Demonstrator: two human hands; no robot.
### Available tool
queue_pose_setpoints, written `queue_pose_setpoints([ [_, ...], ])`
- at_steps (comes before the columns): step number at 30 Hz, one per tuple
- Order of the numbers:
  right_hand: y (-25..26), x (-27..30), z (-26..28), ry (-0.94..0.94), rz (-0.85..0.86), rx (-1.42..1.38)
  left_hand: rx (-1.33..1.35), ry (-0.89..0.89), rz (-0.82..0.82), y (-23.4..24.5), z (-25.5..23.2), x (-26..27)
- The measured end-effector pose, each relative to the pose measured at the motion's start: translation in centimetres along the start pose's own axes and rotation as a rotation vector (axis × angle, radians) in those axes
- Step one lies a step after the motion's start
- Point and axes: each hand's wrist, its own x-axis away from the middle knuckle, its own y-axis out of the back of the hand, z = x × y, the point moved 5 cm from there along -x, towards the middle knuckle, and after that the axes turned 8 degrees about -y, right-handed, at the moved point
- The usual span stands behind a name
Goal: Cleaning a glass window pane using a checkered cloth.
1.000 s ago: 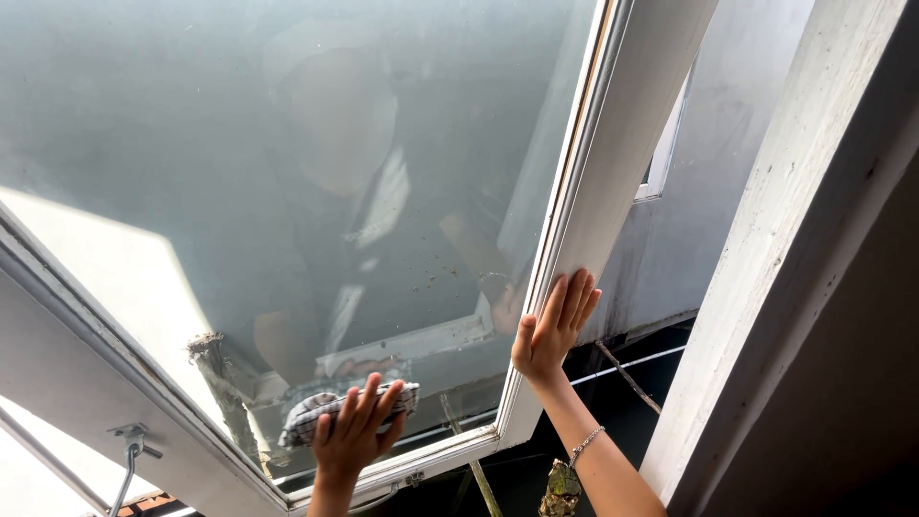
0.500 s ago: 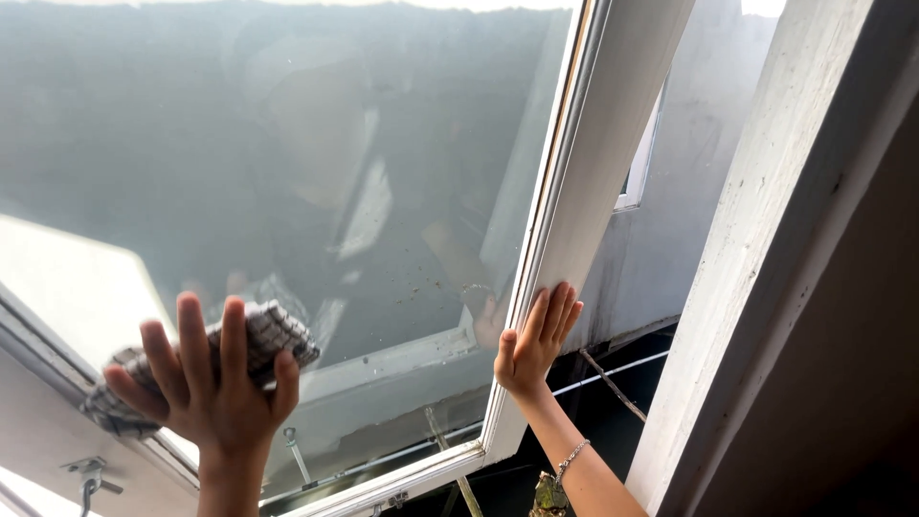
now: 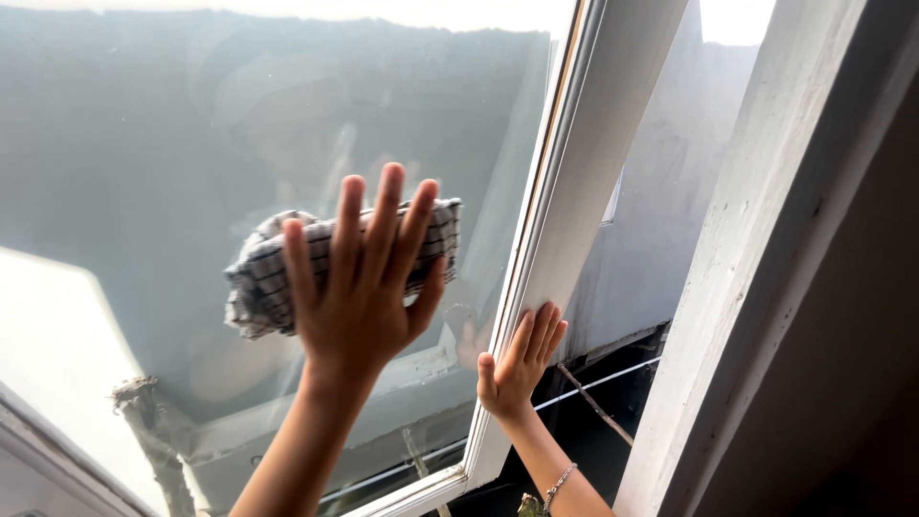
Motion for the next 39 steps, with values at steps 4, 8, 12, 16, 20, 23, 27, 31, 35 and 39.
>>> queue_pose_setpoints([
  [4,0.1,-0.1,0.2,-0.014,0.002,0.004,-0.025,0.016,-0.08,0.6,-2.6,-1.6],
  [8,0.0,-0.1,-0.1,-0.012,-0.001,0.004,0.002,-0.003,-0.058,-0.2,-5.0,-2.2],
  [12,-0.6,0.3,-1.2,0.038,-0.026,0.009,0.069,0.008,-0.119,-1.6,-8.3,-1.8],
  [16,-1.0,0.6,-1.8,0.104,-0.081,0.047,0.12,0.042,-0.178,-1.9,-9.8,-0.8],
  [20,-1.2,0.9,-2.3,0.107,-0.089,0.038,0.129,0.035,-0.186,-2.2,-10.6,1.2],
  [23,-1.3,1.0,-2.4,0.116,-0.086,0.01,0.135,0.013,-0.188,-2.5,-11.3,3.4],
  [27,-1.2,1.0,-2.6,0.118,-0.081,0.018,0.104,-0.002,-0.182,-2.8,-12.0,7.0],
  [31,0.3,-0.1,0.0,-0.006,-0.02,-0.075,0.011,-0.171,-0.023,-1.9,-11.2,11.2],
  [35,0.2,0.0,-0.1,-0.023,0.001,-0.08,0.029,-0.167,-0.011,-2.3,-10.2,15.9],
  [39,0.1,0.0,-0.1,-0.008,-0.006,-0.045,0.02,-0.16,0.015,-2.8,-8.9,20.7],
])
